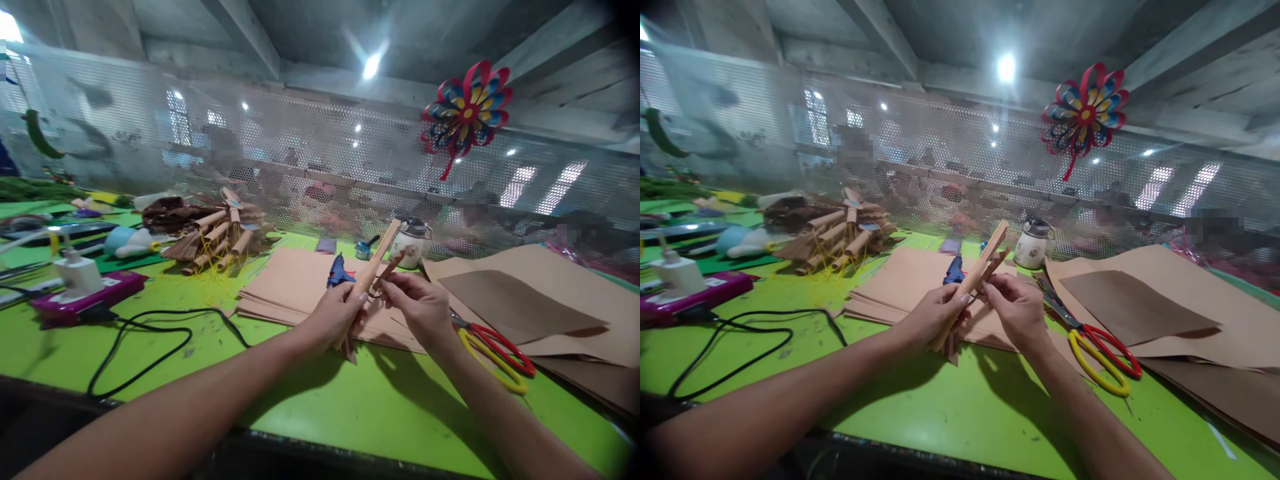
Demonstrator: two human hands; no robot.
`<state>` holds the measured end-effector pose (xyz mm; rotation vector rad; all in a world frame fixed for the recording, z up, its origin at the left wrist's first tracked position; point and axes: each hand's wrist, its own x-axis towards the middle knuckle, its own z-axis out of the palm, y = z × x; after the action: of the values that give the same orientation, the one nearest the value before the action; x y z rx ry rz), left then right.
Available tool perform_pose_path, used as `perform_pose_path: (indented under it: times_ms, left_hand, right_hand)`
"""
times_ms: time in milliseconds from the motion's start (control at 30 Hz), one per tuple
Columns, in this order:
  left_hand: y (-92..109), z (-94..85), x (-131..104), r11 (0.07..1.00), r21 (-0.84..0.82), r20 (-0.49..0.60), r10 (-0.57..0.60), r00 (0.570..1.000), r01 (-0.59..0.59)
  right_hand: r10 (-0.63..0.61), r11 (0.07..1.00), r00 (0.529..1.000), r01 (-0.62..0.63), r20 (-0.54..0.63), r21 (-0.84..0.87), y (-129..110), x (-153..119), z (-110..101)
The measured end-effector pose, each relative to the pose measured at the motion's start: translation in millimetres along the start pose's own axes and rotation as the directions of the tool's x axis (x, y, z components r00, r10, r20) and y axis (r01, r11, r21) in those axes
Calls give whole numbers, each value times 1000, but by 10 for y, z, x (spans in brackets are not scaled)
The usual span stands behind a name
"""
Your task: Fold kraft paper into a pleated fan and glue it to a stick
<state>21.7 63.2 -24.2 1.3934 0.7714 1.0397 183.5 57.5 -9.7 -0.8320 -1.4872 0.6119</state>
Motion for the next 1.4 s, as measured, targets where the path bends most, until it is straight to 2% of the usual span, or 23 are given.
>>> perform_pose_path:
  times_ms: [267,400,500,633,800,1100,1267,1400]
  left_hand:
    - [125,-11,-41,996,-74,18,45,999,-44]
    - [158,-23,-55,990,-131,39,62,997,-56]
    - [152,-36,-45,995,-60,-2,78,997,-78]
    - [134,-38,-21,996,24,-47,90,995,-88]
    - [136,-5,-17,994,65,-91,93,991,-87]
    - [141,2,-20,998,41,-102,53,993,-50]
    - [140,6,-31,999,31,-97,30,995,-27]
    - [142,-9,-34,999,34,-81,39,996,-36]
  right_hand:
    - [49,997,997,-53,52,61,-9,-17,86]
    - [76,994,997,-78,31,75,-21,-25,119]
    - [85,995,996,-86,25,51,-9,-25,120]
    - [116,990,987,-124,110,64,13,-27,133]
    - [166,981,976,-177,143,73,22,-39,176]
    - [142,989,979,-147,145,24,66,-35,159]
    - [94,995,983,-88,159,-47,30,-33,144]
    - [63,996,991,-55,119,-66,-33,-30,129]
